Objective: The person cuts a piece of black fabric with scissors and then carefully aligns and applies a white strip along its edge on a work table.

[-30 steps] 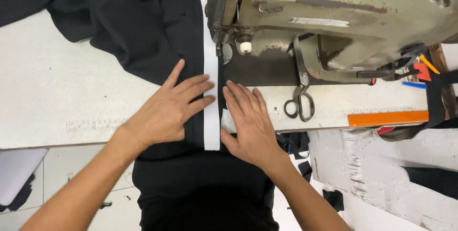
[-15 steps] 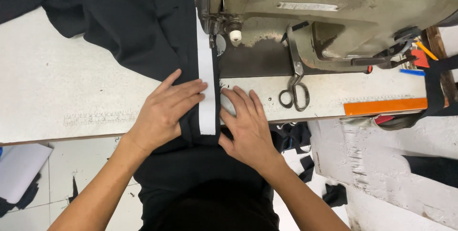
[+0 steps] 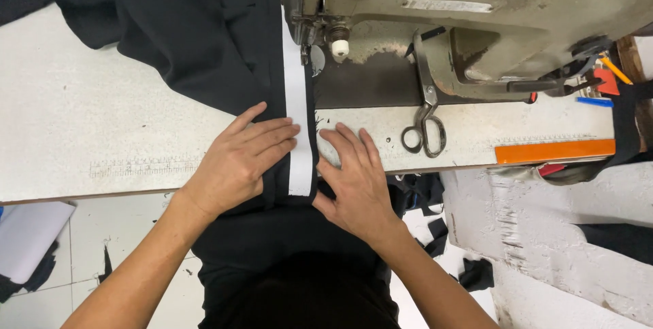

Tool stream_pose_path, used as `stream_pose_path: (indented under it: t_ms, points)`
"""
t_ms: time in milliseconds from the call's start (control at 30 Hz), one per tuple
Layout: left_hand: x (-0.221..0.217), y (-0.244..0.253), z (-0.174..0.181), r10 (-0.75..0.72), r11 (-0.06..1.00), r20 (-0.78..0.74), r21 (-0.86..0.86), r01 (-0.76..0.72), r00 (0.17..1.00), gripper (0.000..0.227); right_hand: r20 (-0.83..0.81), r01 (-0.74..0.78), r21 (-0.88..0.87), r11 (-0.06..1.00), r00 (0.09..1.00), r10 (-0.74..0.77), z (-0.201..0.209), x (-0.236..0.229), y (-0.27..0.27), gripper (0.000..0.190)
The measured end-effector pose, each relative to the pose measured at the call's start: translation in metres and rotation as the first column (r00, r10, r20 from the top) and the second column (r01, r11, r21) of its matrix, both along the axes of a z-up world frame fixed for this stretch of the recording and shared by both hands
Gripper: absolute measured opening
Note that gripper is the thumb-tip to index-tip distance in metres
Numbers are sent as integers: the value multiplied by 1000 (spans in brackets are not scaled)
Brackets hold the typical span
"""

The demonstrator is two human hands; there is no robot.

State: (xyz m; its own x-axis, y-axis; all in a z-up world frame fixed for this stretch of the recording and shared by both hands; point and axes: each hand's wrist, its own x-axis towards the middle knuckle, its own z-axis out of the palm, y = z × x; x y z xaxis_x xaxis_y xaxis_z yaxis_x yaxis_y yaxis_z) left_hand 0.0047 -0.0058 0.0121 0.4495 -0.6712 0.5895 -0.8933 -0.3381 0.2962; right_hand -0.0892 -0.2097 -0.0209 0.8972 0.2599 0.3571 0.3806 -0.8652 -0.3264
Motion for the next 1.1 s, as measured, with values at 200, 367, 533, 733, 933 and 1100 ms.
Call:
stream_pose_path:
  t_ms: [200, 367, 533, 733, 933, 1100]
  points:
    - [9, 5, 14, -61, 997, -124, 43, 67, 990, 32, -95, -79, -6, 997, 992, 79, 22, 0, 0, 37]
    - [51, -8, 9, -23, 999, -180, -45, 15, 983, 31, -166, -130, -34, 991, 978, 122, 27, 2, -3, 35]
    - [71, -7, -4, 74, 981, -209, 189, -33, 975, 43, -120, -167, -136, 976, 981, 152, 36, 9, -5, 37]
    - [84, -7, -6, 53, 982, -205, 189, -14, 977, 44, -117, -159, -126, 979, 983, 144, 39, 21, -6, 41]
    - [99, -9, -8, 38, 980, -189, 197, -1, 981, 46, -113, -141, -138, 980, 986, 126, 42, 32, -6, 40]
    - [106, -11, -9, 38, 980, -196, 201, 2, 980, 46, -117, -133, -113, 985, 986, 120, 43, 38, -7, 41]
